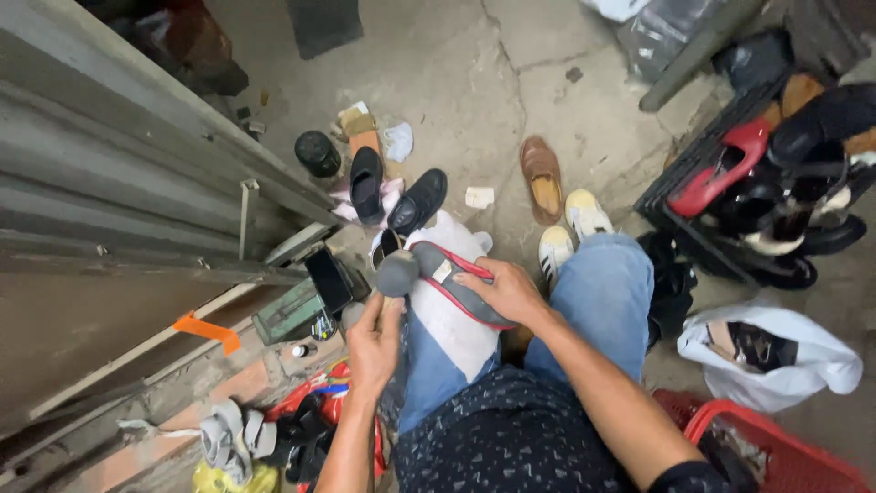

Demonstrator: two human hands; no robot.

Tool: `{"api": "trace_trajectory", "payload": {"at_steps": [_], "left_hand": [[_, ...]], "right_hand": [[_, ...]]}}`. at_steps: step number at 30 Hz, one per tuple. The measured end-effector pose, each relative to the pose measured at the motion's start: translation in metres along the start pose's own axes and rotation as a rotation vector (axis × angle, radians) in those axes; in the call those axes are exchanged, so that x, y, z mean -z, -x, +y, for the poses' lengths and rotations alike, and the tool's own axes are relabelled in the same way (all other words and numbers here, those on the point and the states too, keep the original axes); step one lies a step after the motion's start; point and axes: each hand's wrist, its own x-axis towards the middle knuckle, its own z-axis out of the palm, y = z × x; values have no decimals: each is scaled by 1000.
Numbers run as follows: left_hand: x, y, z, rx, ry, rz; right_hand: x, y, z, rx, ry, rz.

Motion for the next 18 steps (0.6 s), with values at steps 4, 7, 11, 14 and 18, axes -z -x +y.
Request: {"api": "trace_trajectory", "payload": {"at_steps": [4,7,11,14,18], "left_hand": [[-23,-12,-75,-69,96,65],[-34,-22,-79,-65,19,-30],[-29,-9,-58,21,11,-36],[-31,-3,-45,60,12,-56],[-23,-6,-49,61,9,-51]], "right_hand": [[-7,-9,23,-29,-39,97],[-7,-7,17,-18,-70,80],[-13,-11,25,-34,-131,72],[-15,-9,19,-28,-125,57],[-16,-10,15,-51,-119,67]]}}
